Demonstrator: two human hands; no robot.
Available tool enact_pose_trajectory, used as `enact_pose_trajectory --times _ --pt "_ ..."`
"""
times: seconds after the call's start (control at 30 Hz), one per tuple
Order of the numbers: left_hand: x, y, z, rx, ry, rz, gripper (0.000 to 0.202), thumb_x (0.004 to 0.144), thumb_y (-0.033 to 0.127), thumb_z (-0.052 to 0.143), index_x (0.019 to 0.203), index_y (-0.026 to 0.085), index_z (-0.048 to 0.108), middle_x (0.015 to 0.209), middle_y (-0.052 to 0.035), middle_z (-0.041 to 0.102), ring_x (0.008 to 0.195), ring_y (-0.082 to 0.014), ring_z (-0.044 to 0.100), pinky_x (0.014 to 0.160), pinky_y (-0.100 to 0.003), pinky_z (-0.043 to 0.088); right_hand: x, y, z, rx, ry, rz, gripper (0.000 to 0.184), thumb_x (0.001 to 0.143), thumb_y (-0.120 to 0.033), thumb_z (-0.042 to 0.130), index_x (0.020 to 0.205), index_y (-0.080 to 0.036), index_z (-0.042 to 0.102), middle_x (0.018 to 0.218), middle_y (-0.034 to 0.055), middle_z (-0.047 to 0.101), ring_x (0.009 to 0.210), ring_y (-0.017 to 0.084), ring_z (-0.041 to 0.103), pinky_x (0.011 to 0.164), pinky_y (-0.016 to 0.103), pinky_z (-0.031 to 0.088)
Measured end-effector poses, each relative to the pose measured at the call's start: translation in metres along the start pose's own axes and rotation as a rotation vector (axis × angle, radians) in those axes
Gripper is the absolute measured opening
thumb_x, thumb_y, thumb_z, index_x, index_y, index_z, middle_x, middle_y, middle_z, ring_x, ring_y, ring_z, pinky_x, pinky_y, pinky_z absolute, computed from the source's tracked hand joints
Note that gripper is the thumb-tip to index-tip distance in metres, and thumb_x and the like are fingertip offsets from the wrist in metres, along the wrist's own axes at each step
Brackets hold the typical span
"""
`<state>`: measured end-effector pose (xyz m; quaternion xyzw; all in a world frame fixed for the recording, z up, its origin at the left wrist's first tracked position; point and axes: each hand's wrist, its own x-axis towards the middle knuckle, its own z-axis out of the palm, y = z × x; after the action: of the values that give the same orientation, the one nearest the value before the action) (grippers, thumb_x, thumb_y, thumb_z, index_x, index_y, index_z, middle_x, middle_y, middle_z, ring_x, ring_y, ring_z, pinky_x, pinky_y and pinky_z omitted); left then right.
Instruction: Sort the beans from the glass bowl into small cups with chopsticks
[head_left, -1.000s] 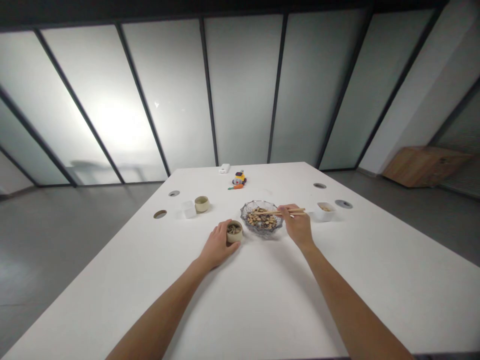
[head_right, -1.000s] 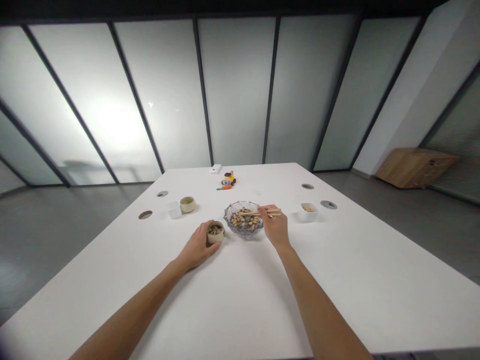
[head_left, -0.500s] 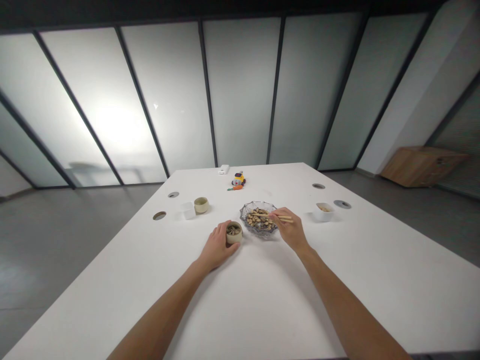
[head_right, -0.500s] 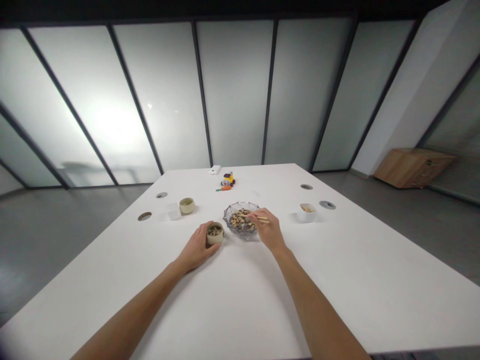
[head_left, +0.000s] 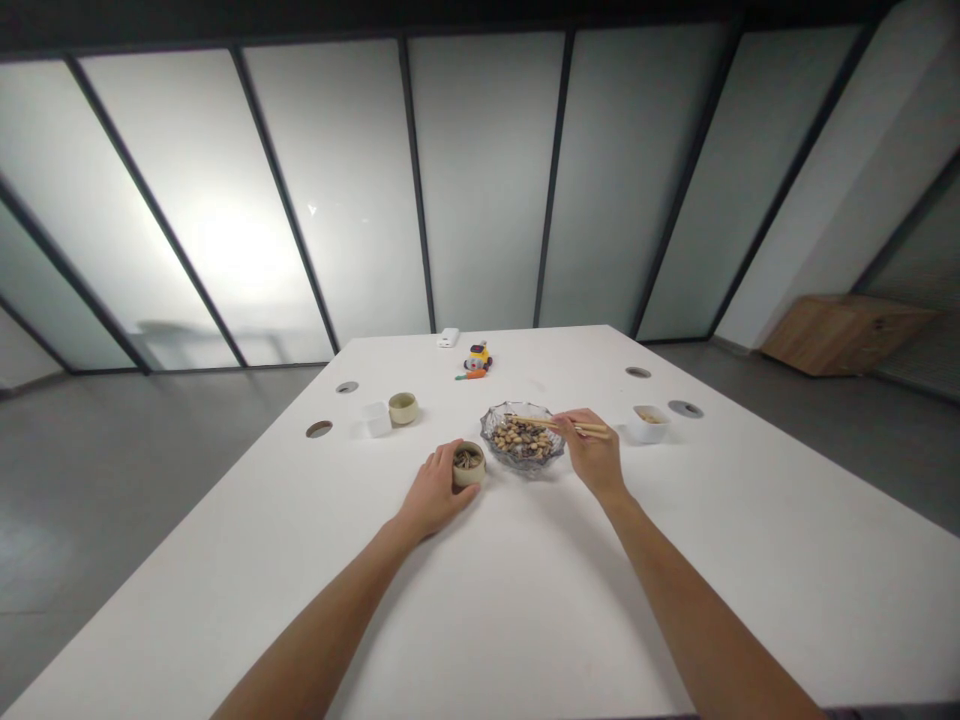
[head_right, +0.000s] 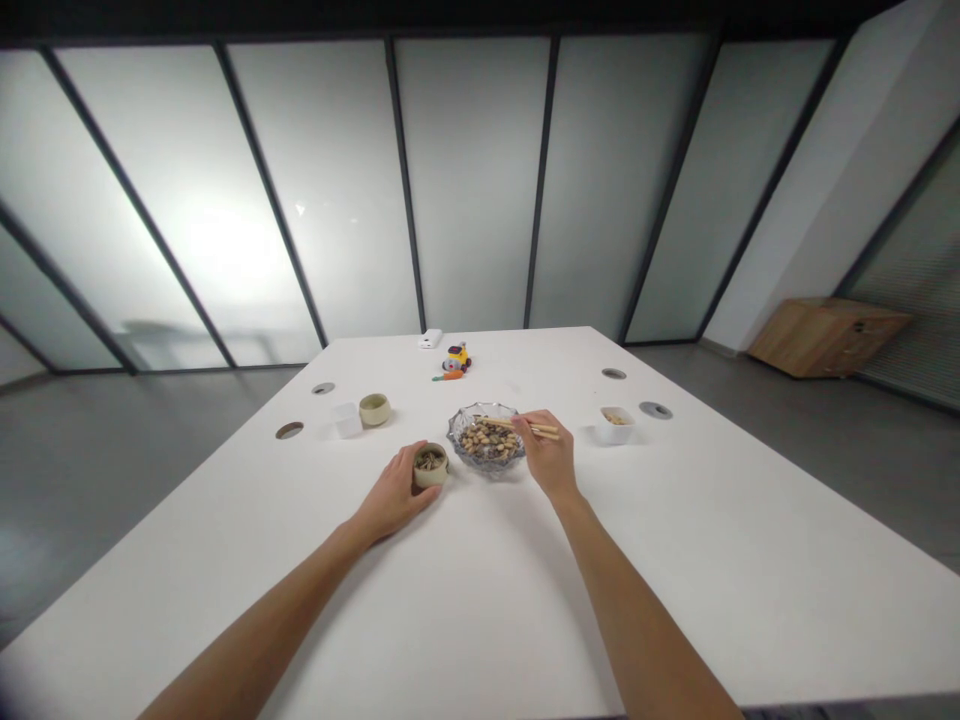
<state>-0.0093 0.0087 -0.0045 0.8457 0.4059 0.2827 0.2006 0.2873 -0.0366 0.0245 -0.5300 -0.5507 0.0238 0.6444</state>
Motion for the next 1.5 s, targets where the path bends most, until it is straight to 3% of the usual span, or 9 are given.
enact_pose_trajectory --times 0.27,0.53,0.7,0.9,1.03,1.3,1.5 --pt "-0.001 -0.001 0.000 -0.010 0.017 0.013 0.071 0.089 0.031 0.077 0.154 0.026 0.050 0.151 -0.0137 0.062 0.140 -0.0359 0.061 0.121 -0.055 0.048 0.005 0.008 0.007 0.397 0.176 0.338 0.058 0.077 -0.077 0.085 0.082 -0.020 0.073 0.082 0.0046 0.077 0.081 0.024 0.080 0.081 0.049 0.073" --pt "0.000 0.000 -0.001 -0.011 0.010 0.000 0.071 0.088 0.032 0.077 0.154 0.025 0.051 0.151 -0.0135 0.062 0.139 -0.0356 0.061 0.121 -0.054 0.048 0.007 0.016 0.004 0.506 0.278 0.440 0.059 0.069 -0.073 0.092 0.078 -0.019 0.070 0.077 0.0033 0.074 0.078 0.022 0.078 0.075 0.045 0.075" --pt "0.000 0.001 0.000 -0.014 0.010 0.001 0.071 0.088 0.031 0.077 0.154 0.025 0.051 0.152 -0.0142 0.061 0.140 -0.0358 0.061 0.121 -0.055 0.047 0.005 0.017 0.008 0.431 0.193 0.387 0.058 0.073 -0.075 0.088 0.080 -0.020 0.073 0.078 0.0054 0.076 0.079 0.024 0.078 0.079 0.048 0.073" --pt "0.000 0.006 -0.002 -0.022 0.004 0.009 0.070 0.089 0.032 0.076 0.153 0.025 0.051 0.151 -0.0143 0.061 0.141 -0.0353 0.060 0.122 -0.054 0.047 -0.003 0.006 0.009 0.111 -0.005 0.175 0.054 0.086 -0.076 0.076 0.082 -0.022 0.079 0.084 0.0094 0.080 0.077 0.027 0.076 0.076 0.042 0.065" --pt "0.000 0.007 -0.003 -0.018 -0.001 0.004 0.070 0.089 0.032 0.076 0.153 0.025 0.050 0.151 -0.0145 0.061 0.141 -0.0353 0.059 0.122 -0.054 0.047 -0.005 -0.005 0.007 0.021 -0.027 0.083 0.051 0.094 -0.071 0.069 0.080 -0.023 0.079 0.083 0.0088 0.080 0.078 0.025 0.074 0.074 0.038 0.060" --pt "0.000 0.003 -0.001 -0.010 0.002 0.006 0.071 0.089 0.032 0.076 0.154 0.027 0.049 0.153 -0.0137 0.060 0.141 -0.0349 0.059 0.122 -0.054 0.047 -0.001 -0.003 0.005 -0.005 -0.009 0.092 0.055 0.095 -0.075 0.064 0.079 -0.024 0.077 0.083 0.0083 0.080 0.076 0.025 0.075 0.073 0.038 0.059" --pt "0.000 0.002 -0.002 -0.016 0.003 0.007 0.072 0.088 0.031 0.077 0.155 0.026 0.049 0.152 -0.0143 0.060 0.141 -0.0352 0.059 0.121 -0.054 0.046 -0.002 -0.011 0.003 -0.079 -0.059 0.020 0.059 0.097 -0.078 0.059 0.076 -0.025 0.076 0.081 0.0074 0.078 0.076 0.024 0.071 0.073 0.036 0.056"
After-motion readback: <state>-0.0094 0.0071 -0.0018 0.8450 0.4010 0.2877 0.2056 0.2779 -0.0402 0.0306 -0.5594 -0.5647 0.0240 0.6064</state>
